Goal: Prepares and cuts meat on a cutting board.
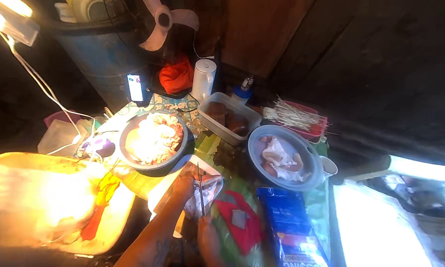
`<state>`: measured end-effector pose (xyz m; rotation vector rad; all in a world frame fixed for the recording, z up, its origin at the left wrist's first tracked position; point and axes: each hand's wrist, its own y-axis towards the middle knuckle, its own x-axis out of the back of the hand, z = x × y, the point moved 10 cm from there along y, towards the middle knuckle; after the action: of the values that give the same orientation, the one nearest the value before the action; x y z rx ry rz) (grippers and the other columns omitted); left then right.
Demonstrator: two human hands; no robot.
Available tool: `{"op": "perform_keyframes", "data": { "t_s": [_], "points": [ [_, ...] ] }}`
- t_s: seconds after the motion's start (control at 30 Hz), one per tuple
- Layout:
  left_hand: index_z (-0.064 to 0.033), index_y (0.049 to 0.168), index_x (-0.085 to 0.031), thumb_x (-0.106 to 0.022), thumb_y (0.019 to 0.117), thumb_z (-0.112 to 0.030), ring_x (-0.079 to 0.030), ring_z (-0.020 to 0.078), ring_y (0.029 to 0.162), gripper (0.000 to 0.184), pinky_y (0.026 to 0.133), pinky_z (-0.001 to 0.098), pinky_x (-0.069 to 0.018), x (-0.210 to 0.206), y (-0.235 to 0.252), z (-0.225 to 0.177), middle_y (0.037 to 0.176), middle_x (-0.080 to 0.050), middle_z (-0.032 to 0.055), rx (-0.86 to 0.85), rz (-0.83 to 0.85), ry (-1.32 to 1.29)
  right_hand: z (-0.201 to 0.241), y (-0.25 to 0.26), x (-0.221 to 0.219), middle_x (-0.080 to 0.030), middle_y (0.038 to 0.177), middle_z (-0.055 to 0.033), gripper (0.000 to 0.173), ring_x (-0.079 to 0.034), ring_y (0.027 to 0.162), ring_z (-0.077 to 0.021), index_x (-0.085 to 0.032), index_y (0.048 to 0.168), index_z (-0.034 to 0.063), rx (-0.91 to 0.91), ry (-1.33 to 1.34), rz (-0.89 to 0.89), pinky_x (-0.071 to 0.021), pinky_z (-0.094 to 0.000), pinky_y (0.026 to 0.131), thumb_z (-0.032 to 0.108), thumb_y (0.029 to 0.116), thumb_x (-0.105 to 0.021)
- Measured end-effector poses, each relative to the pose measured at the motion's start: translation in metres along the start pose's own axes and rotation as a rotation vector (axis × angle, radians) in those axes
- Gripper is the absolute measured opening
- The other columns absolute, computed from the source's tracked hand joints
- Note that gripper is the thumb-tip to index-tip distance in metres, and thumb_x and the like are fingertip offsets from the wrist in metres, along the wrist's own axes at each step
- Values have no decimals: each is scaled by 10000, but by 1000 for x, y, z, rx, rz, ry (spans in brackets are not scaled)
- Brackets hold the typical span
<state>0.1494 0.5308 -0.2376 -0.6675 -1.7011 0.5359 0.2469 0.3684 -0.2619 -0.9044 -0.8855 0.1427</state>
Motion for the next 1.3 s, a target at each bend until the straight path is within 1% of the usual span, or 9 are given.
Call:
{"op": "perform_keyframes", "data": {
  "t_s": [0.2,0.27,0.33,0.57,0.7,0.87,0.97,1.13,1.3],
  "points": [
    [4,1437,-507,-587,999,-204,-510,435,1352,492,1077,575,-461,-7,-14,-4,1435,-538,257,-10,-25,34,45,21,24,-700,1196,-210,401,-712,1110,-361,-428,1466,46,58,23,-51,-575,-519,935,236,1130,-320],
    [8,1458,-488,-488,1058,-163,-506,434,1359,435,1087,565,-453,-7,-19,-5,1460,-520,256,-21,-63,23,71,39,42,-678,1284,-215,485,-683,1183,-367,-312,1578,46,82,20,-41,-547,-536,995,189,1116,-333],
    [-6,1490,-470,-436,1081,-133,-487,429,1382,429,1105,549,-445,-7,-18,-3,1505,-486,246,-32,-72,16,80,51,47,-673,1302,-201,461,-675,1208,-351,-344,1546,46,66,-8,-40,-541,-525,1009,204,1113,-341],
    [-63,1489,-505,-530,1042,-167,-502,393,1387,460,1116,537,-445,-6,-4,7,1485,-538,194,-47,-74,-45,11,5,-8,-691,1218,-222,442,-708,1116,-369,-420,1477,23,-20,10,32,-570,-527,942,287,1131,-341],
    [-89,1549,-440,-510,1057,-204,-440,408,1433,511,1148,555,-396,-7,-13,5,1571,-454,184,-84,-58,-54,41,18,7,-674,1245,-234,404,-692,1153,-361,-438,1453,10,-2,29,9,-557,-507,970,230,1131,-329],
    [-142,1545,-465,-489,1072,-174,-416,378,1461,475,1150,521,-410,-10,-9,8,1581,-457,143,-122,-157,-91,80,53,34,-629,1356,-228,431,-643,1250,-354,-392,1500,7,27,-18,65,-519,-520,1039,164,1099,-382],
    [-101,1517,-496,-582,1024,-209,-449,352,1445,512,1174,513,-384,-4,-5,16,1543,-505,148,-114,-166,-205,57,41,17,-627,1341,-249,445,-652,1226,-376,-404,1491,-16,40,-67,92,-524,-530,1029,230,1127,-338],
    [-113,1438,-593,-618,1004,-154,-617,366,1272,437,1092,551,-468,-1,5,33,1358,-653,184,-148,-231,-421,10,-2,-11,-633,1317,-250,455,-671,1184,-390,-358,1521,14,-55,-71,107,-549,-539,980,245,1129,-341],
    [-154,1430,-620,-618,990,-187,-552,294,1360,441,1172,471,-402,-17,-15,35,1428,-620,121,-240,-233,-401,62,26,10,-607,1364,-250,427,-651,1224,-379,-402,1488,-14,34,-113,112,-534,-522,1016,189,1116,-351]
  ]
}}
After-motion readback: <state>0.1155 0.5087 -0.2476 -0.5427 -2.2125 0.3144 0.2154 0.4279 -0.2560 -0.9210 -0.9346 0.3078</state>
